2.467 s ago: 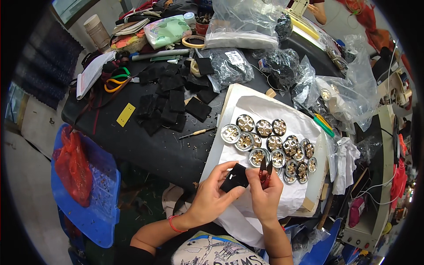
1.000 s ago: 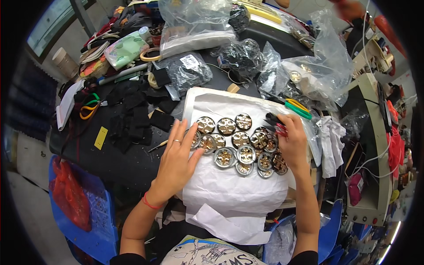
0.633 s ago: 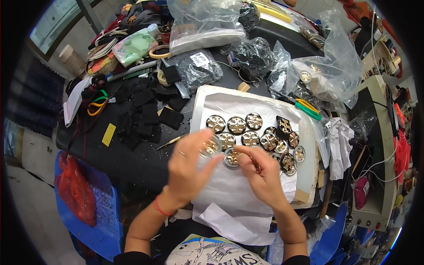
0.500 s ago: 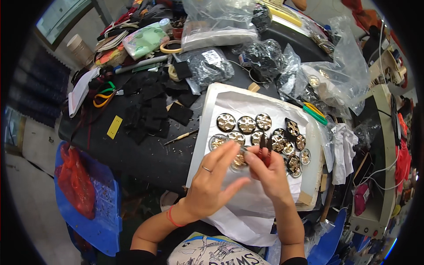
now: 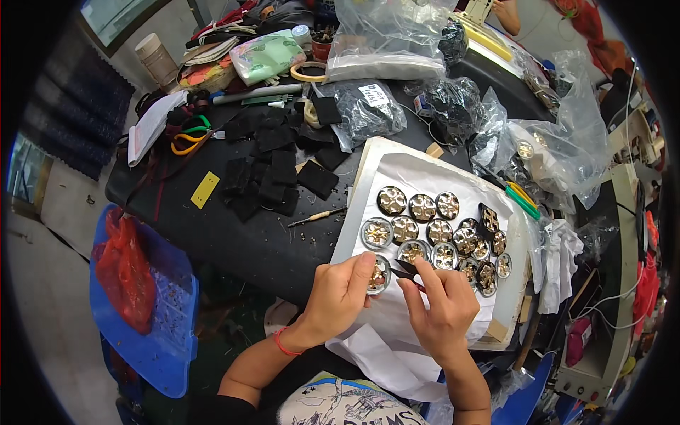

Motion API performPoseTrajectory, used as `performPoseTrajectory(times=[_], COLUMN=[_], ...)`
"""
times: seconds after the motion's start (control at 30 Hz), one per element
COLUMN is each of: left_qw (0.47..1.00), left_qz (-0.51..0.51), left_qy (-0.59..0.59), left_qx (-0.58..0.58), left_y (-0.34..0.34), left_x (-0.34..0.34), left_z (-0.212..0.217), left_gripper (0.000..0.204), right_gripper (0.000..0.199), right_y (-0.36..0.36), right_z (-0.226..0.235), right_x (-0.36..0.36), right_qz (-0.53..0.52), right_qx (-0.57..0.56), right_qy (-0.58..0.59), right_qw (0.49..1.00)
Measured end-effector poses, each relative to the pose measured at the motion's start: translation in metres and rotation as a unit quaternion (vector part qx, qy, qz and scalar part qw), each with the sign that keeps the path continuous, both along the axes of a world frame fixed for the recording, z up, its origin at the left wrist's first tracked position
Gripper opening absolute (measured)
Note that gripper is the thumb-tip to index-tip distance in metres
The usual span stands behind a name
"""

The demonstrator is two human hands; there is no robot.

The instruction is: The person assembles small decorative items by attaching round metallic pieces to black fabric squares. They pick up a fabric square, place a metallic piece on it, and use a tool to secure the attachment. The process is repeated for multiple units, with the finished items placed on a white tray.

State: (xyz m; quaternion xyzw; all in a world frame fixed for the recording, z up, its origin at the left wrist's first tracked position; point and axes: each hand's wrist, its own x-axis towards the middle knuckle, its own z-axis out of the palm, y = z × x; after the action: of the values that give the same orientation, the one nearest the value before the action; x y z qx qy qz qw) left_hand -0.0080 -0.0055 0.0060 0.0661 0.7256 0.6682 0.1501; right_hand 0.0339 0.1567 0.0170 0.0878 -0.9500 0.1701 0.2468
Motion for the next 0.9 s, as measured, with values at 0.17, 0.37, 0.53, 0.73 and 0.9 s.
performPoseTrajectory(times=[0.17,0.37,0.53,0.73,0.9], left_qw=[0.894,0.972,0.993,0.993,0.991], left_qz=[-0.133,-0.075,-0.079,-0.05,-0.084], left_qy=[-0.369,-0.212,-0.085,-0.1,-0.099], left_qx=[0.216,0.069,0.004,0.021,0.031], left_y=[-0.012,-0.008,-0.007,-0.002,0.0], left_x=[-0.008,-0.002,-0.001,0.004,0.006], left_z=[0.003,0.006,0.001,0.003,0.004], left_gripper=[0.053,0.051,0.049,0.049,0.049], right_gripper=[0.038,0.035,0.03,0.023,0.032], right_y=[0.008,0.015,0.019,0.02,-0.001], right_z=[-0.008,0.01,0.018,-0.013,0.004], right_x=[0.005,0.007,0.004,0.013,0.007], right_qz=[0.069,0.079,0.123,0.123,0.125], right_qx=[-0.206,-0.047,0.058,-0.079,-0.18], right_qy=[-0.054,-0.032,-0.042,-0.154,-0.106], right_qw=[0.974,0.995,0.99,0.977,0.97])
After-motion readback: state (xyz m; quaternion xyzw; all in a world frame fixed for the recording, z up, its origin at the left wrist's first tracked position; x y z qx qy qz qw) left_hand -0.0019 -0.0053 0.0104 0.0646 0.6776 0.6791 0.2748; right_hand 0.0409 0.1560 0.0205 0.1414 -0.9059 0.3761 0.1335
